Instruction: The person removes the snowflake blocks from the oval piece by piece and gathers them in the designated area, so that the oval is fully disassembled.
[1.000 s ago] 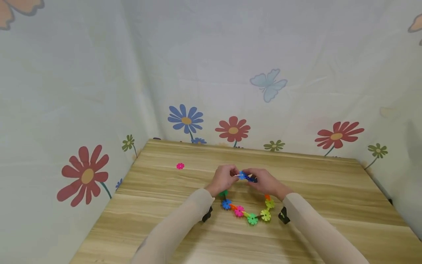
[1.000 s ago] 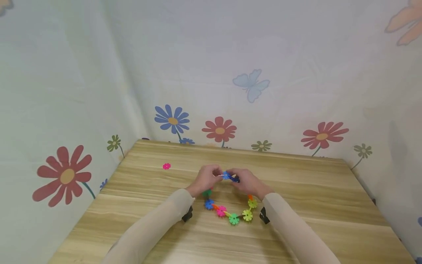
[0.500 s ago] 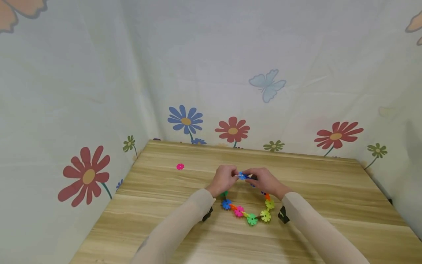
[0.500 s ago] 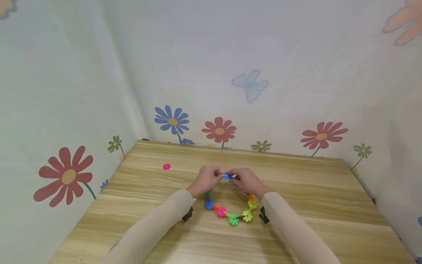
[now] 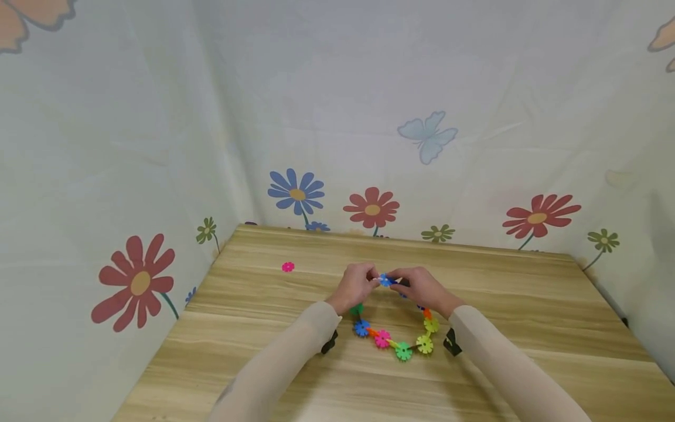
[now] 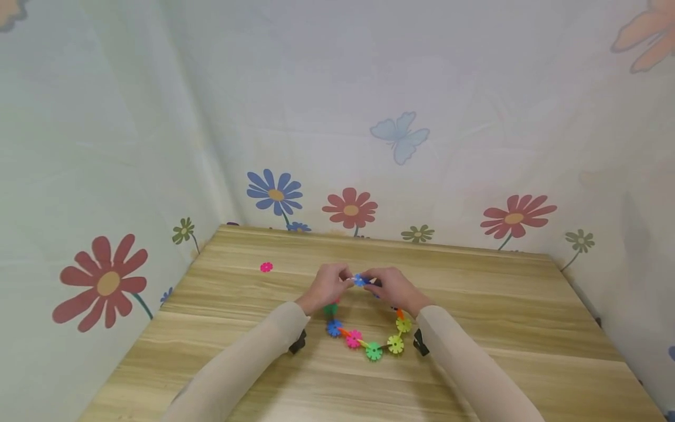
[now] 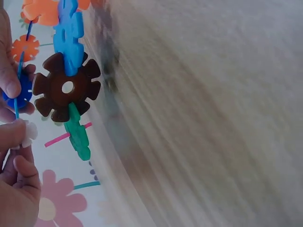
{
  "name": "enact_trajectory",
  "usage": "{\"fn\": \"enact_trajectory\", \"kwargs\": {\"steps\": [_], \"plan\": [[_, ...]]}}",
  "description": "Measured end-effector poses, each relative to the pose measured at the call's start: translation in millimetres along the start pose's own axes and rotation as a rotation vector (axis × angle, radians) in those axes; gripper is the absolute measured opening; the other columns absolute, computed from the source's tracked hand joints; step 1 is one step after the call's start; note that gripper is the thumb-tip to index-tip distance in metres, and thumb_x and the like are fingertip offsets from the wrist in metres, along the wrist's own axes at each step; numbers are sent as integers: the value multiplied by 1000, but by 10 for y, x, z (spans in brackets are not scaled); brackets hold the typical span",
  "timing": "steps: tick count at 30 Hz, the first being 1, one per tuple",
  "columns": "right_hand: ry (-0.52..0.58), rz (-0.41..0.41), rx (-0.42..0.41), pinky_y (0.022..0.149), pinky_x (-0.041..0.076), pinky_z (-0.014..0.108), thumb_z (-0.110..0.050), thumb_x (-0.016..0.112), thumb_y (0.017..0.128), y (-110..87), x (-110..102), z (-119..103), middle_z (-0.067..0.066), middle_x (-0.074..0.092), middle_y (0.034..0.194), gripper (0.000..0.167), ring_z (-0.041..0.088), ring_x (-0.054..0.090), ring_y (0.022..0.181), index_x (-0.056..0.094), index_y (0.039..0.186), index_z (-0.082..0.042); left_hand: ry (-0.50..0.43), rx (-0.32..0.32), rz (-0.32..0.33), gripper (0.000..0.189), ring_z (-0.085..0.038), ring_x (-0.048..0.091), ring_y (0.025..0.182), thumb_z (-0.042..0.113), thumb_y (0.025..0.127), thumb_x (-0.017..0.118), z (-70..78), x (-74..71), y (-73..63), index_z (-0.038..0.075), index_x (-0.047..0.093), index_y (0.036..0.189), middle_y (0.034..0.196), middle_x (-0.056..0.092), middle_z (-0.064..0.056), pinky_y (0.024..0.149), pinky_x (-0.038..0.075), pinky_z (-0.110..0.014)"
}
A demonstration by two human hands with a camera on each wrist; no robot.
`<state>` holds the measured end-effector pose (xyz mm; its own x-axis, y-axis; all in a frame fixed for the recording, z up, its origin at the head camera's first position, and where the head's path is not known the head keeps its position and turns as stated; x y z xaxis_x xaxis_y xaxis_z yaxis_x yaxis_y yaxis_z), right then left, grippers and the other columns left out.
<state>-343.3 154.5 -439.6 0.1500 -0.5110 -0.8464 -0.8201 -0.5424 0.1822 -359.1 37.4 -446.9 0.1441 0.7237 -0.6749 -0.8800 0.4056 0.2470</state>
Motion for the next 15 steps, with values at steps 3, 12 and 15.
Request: {"fn": "enact_trajectory", "kwargs": {"steps": [3,12,15], "plan": [[0,-2,-2,68,52,22,-15,64,91,3,-4,6,3,67,110,28,11,66,83,65,119,-11,57,15,6,10,-6,54,65,13,90,65,52,-21,-11,12,59,82,76,61,3,62,47,-20],[-16,7,10,69,52,24,-15,65,91,-21,-44,57,3,67,109,27,9,65,81,65,118,-11,1,5,1,11,-7,54,63,16,91,65,74,-79,-36,15,59,82,76,60,6,64,47,-23],[-4,13,14,69,52,25,-14,65,90,-39,-52,58,4,67,109,28,11,65,82,65,118,-9,-45,-10,15,10,-7,56,66,19,91,65,-17,-161,-44,14,60,84,78,61,6,66,48,-24]]}}
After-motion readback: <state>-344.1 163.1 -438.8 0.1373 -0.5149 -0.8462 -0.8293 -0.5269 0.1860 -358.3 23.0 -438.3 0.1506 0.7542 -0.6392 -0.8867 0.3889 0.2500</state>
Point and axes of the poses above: each hand's wrist, its own y-axis towards the middle knuckle, its own x-axis out of the palm, z = x × y, the point moved 9 cm from there along y, towards the middle knuckle
